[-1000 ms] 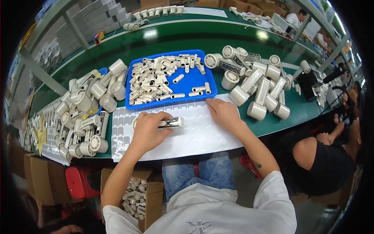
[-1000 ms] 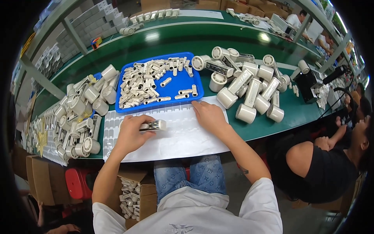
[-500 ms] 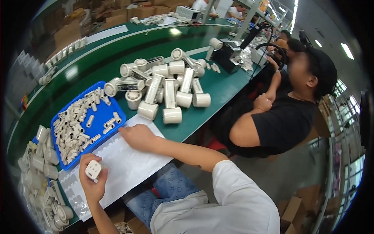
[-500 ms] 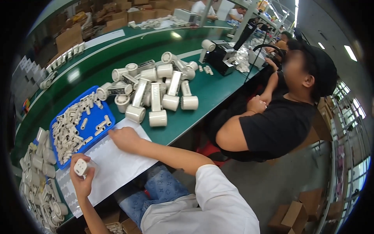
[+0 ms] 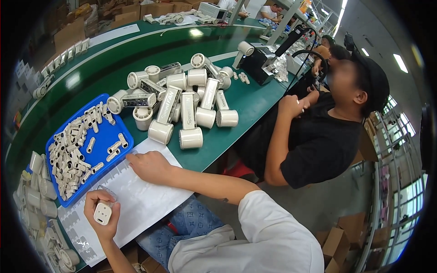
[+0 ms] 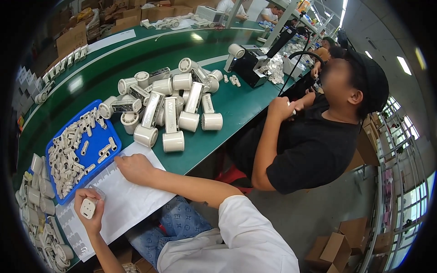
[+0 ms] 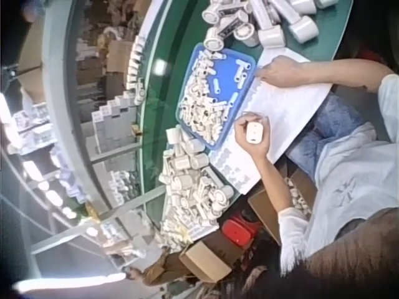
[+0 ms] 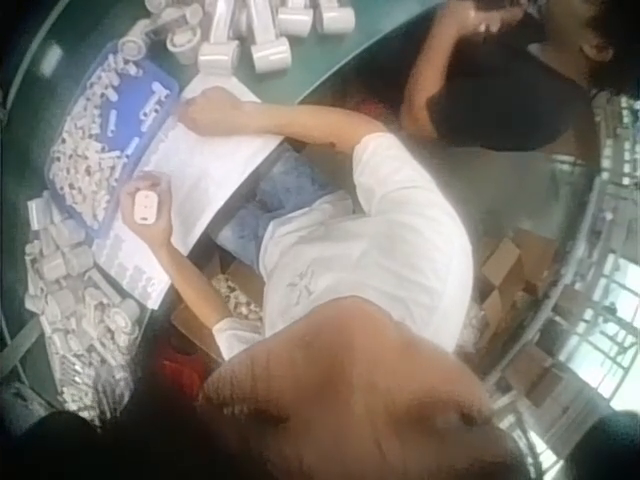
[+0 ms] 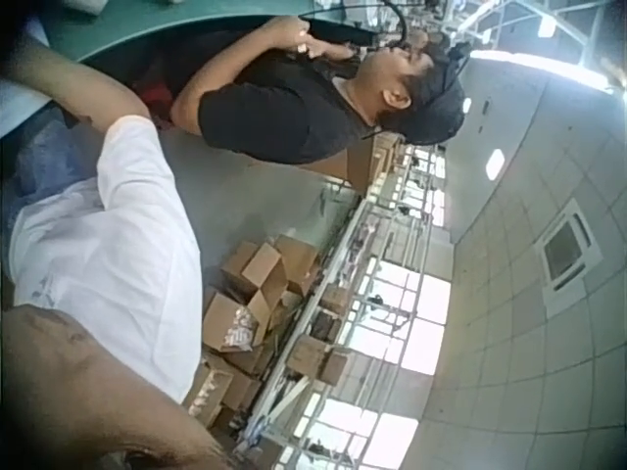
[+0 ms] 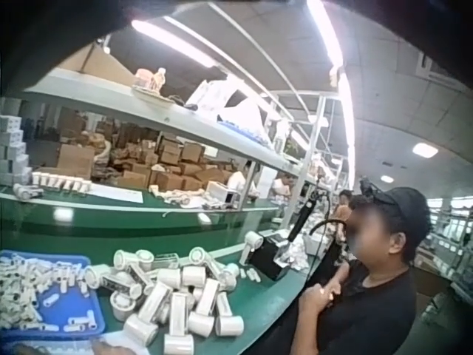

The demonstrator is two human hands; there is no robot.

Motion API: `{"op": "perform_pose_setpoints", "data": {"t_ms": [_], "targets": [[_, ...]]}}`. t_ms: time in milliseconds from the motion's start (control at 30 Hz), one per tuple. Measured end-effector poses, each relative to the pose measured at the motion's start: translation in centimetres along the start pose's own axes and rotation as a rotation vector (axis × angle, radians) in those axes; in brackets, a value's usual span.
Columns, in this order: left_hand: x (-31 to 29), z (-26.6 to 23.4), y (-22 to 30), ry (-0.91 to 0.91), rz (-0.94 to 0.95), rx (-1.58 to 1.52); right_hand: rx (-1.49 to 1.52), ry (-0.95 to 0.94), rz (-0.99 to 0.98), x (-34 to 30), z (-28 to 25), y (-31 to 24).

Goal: The person assembles small portable fans by hand, putting together plastic components and fan housings, then applies stickers to them.

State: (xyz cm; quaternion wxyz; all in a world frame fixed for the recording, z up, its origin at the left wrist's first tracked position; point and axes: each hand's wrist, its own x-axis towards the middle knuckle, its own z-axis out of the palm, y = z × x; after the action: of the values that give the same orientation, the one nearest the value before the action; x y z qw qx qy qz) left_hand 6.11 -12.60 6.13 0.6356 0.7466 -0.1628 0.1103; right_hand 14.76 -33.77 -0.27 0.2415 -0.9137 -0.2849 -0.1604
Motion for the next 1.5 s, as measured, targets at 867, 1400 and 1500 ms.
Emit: {"op": "perform_pose_setpoints", "data": {"t_ms": [867, 1400, 1500], "targets": [[-0.6, 0.3, -0.2, -0.047, -0.038, 0.041, -0.108, -0.005, -0.006, -0.1, -0.3, -0.5], [-0.8, 0.2, -0.6, -0.014, 0.000, 0.072, -0.019, -0.019, -0.008, -0.1, 0.2, -0.2], [-0.7, 0.6, -0.8, -0.042, -0.018, 0.057, 0.004, -0.007, -0.013, -0.4, 0.2, 0.4]]}}
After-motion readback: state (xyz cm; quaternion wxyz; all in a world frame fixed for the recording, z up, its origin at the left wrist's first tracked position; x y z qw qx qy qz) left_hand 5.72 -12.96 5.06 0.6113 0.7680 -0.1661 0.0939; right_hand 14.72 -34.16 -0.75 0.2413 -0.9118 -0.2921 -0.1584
